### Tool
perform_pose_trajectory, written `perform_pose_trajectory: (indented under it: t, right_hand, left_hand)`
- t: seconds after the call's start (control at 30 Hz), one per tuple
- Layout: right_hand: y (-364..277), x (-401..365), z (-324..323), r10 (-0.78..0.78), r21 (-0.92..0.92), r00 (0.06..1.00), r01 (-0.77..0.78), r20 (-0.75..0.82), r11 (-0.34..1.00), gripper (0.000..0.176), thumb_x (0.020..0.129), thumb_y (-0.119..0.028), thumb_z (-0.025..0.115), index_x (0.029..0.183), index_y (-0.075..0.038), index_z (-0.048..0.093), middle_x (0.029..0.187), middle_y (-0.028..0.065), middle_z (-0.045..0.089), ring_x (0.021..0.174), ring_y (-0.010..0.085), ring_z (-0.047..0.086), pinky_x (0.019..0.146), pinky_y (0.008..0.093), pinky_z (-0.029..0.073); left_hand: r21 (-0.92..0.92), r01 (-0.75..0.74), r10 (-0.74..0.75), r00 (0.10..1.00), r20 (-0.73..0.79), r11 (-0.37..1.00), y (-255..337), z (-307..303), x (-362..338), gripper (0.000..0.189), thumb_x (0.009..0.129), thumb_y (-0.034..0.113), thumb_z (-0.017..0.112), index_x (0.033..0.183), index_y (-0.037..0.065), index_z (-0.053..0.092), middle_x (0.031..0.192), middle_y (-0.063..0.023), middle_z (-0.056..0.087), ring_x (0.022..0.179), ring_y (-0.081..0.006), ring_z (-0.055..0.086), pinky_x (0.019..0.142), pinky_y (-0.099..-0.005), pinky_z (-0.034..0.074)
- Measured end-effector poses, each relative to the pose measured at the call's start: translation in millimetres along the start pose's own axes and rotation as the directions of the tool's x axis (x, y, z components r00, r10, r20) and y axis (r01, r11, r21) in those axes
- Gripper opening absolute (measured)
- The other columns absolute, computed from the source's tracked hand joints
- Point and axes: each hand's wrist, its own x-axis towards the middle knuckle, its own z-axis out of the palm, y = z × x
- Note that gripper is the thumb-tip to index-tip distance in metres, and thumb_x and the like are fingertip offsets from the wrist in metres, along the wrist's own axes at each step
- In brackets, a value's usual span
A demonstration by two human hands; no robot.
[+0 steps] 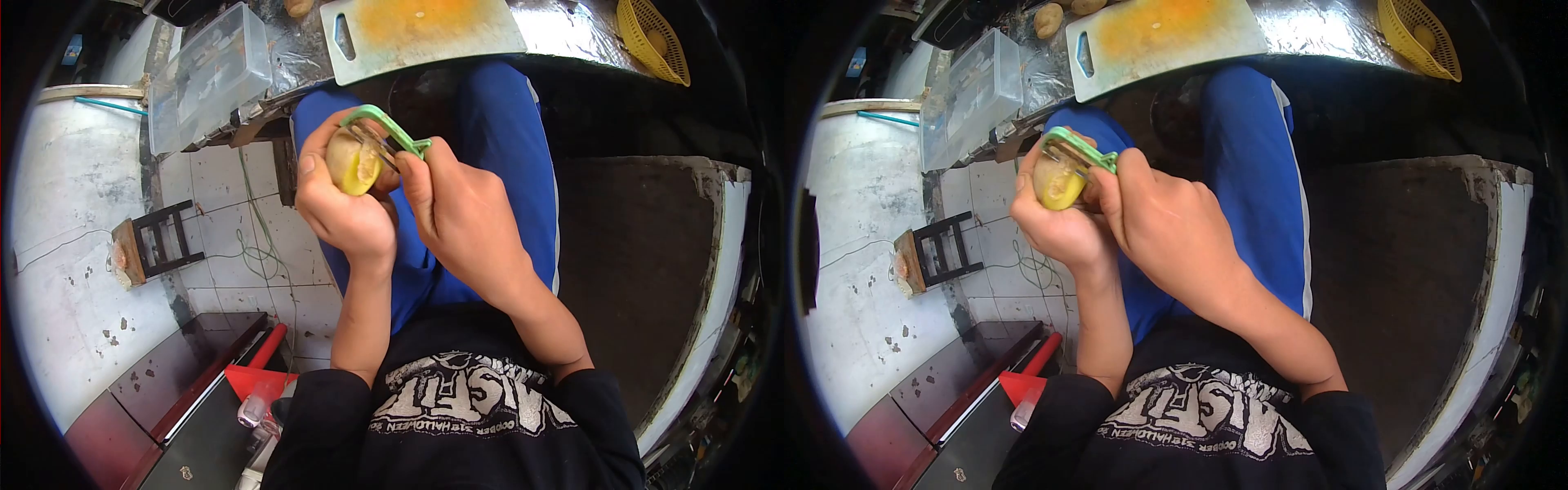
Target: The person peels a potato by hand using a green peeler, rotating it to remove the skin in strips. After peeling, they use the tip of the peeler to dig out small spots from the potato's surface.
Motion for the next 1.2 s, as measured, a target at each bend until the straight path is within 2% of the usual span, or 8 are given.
perform_pose_trajectory:
  t: [0.03, 0.17, 0.43, 0.5, 0.7, 0.8, 0.87, 1.2]
  right_hand:
    - [1, -1, 1, 0.009, -0.005, 1.0, -0.009, -0.002, 1.0, 0.03, 0.097, -0.025, 0.052, 0.081, -0.002, 0.044, 0.059, 0.0174, 0.058, 0.05, 0.038, 0.058, 0.043, 0.0454, 0.046]
    - [0, 7, -2, 0.017, 0.004, 1.0, -0.017, -0.012, 1.0, 0.03, 0.098, -0.025, 0.051, 0.08, -0.002, 0.044, 0.057, 0.0179, 0.057, 0.05, 0.0391, 0.058, 0.043, 0.0457, 0.046]
    - [5, 8, -3, 0.024, 0.028, 1.0, -0.024, -0.006, 0.999, 0.031, 0.098, -0.025, 0.051, 0.08, -0.002, 0.045, 0.055, 0.0192, 0.056, 0.051, 0.04, 0.058, 0.044, 0.0459, 0.046]
    - [7, 6, 0, 0.005, 0.027, 1.0, -0.005, -0.003, 1.0, 0.03, 0.098, -0.025, 0.05, 0.079, -0.001, 0.046, 0.054, 0.0197, 0.055, 0.051, 0.0399, 0.058, 0.044, 0.0463, 0.046]
    - [11, 12, 1, 0.012, 0.037, 1.0, -0.011, -0.021, 0.999, 0.03, 0.099, -0.024, 0.049, 0.08, -0.001, 0.046, 0.055, 0.0209, 0.055, 0.051, 0.0408, 0.057, 0.046, 0.0481, 0.047]
    - [14, 15, -2, 0.057, 0.027, 0.997, -0.055, -0.055, 0.998, 0.03, 0.099, -0.024, 0.049, 0.08, 0.0, 0.047, 0.056, 0.0213, 0.055, 0.052, 0.0413, 0.057, 0.045, 0.0478, 0.046]
    - [18, 18, -4, 0.096, 0.081, 0.986, -0.086, -0.133, 0.993, 0.03, 0.098, -0.023, 0.051, 0.079, 0.0, 0.048, 0.058, 0.0206, 0.058, 0.052, 0.0408, 0.058, 0.045, 0.0468, 0.045]
    - [61, 30, 5, -0.044, -0.29, 0.982, -0.011, -0.183, 0.957, 0.031, 0.095, -0.028, 0.057, 0.078, -0.004, 0.047, 0.061, 0.0156, 0.058, 0.053, 0.0378, 0.058, 0.045, 0.0462, 0.045]
  left_hand:
    - [-0.161, 0.119, -0.119, 0.993, 0.01, 0.98, 1, -2, 1, 0.053, 0.094, 0.03, 0.025, 0.104, -0.009, 0.059, 0.088, -0.0165, 0.066, 0.079, -0.0234, 0.064, 0.075, -0.0321, 0.054]
    - [-0.063, -0.035, 0.038, 0.998, 0.044, 0.997, -2, 1, -4, 0.054, 0.094, 0.029, 0.024, 0.103, -0.01, 0.06, 0.09, -0.0197, 0.067, 0.084, -0.0257, 0.066, 0.078, -0.0336, 0.054]
    - [-0.123, -0.035, 0.047, 0.994, 0.095, 0.992, -1, -1, -3, 0.055, 0.094, 0.029, 0.024, 0.104, -0.011, 0.059, 0.091, -0.021, 0.067, 0.084, -0.0265, 0.066, 0.08, -0.0345, 0.054]
    - [-0.292, 0.122, -0.098, 0.991, 0.094, 0.949, 1, -3, 2, 0.056, 0.095, 0.029, 0.023, 0.107, -0.012, 0.058, 0.095, -0.0218, 0.067, 0.085, -0.0265, 0.066, 0.079, -0.0341, 0.054]
    - [-0.201, 0.089, -0.05, 0.981, 0.19, 0.976, 3, 0, 2, 0.06, 0.093, 0.033, 0.024, 0.12, -0.013, 0.051, 0.104, -0.0267, 0.063, 0.099, -0.0344, 0.062, 0.091, -0.0424, 0.051]
    - [-0.291, 0.238, -0.199, 0.967, 0.156, 0.927, 0, 2, 6, 0.059, 0.093, 0.034, 0.025, 0.118, -0.011, 0.053, 0.105, -0.0258, 0.064, 0.089, -0.0289, 0.063, 0.077, -0.0361, 0.054]
    - [-0.473, 0.45, -0.275, 0.877, 0.394, 0.757, -17, -10, 20, 0.055, 0.095, 0.032, 0.024, 0.114, -0.009, 0.056, 0.104, -0.022, 0.066, 0.067, -0.0202, 0.058, 0.055, -0.0288, 0.046]
    - [-0.514, 0.643, -0.38, 0.759, 0.529, 0.568, -49, -7, 40, 0.05, 0.095, 0.035, 0.033, 0.111, -0.007, 0.055, 0.099, -0.0183, 0.062, 0.065, -0.0182, 0.05, 0.051, -0.0269, 0.04]
